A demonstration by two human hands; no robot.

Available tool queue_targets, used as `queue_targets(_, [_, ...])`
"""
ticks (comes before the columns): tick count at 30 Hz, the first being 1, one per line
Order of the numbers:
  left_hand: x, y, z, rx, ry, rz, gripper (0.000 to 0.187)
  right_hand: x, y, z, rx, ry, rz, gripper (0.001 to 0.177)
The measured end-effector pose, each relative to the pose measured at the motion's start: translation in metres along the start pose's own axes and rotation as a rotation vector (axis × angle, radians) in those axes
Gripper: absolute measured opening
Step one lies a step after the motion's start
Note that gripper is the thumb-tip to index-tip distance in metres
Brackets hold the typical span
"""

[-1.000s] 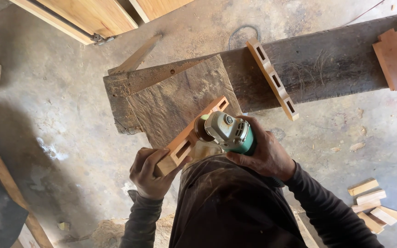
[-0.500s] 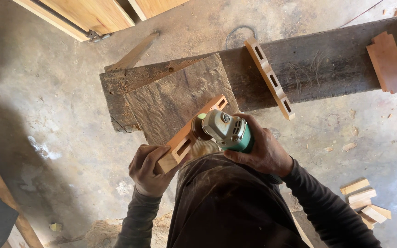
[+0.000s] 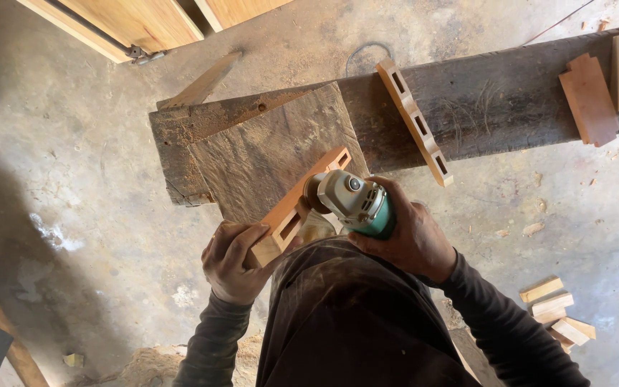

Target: Using a handheld angle grinder with a sanding disc to smooth and shape wooden furniture parts.

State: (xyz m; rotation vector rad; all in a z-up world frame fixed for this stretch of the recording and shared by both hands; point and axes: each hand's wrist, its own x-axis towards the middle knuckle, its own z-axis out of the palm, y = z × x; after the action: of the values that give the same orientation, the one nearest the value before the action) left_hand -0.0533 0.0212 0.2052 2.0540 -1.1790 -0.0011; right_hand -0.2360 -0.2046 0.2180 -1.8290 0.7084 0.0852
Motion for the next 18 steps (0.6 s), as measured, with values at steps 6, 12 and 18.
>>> queue_targets(6, [0.0, 0.0, 0.001, 0.013, -0.007, -0.002, 0.05, -0.014, -0.016, -0.002, -0.151, 0.092, -0.026, 0.085])
queue_targets(12, [-0.003, 0.0, 0.005, -0.006, -0.035, 0.034, 0.048, -0.02, -0.014, -0.006, -0.272, 0.141, 0.046, 0.087])
queue_targets(18, [-0.001, 0.005, 0.006, -0.025, -0.035, 0.061, 0.047, -0.017, -0.013, -0.01, -0.049, 0.086, 0.022, 0.085])
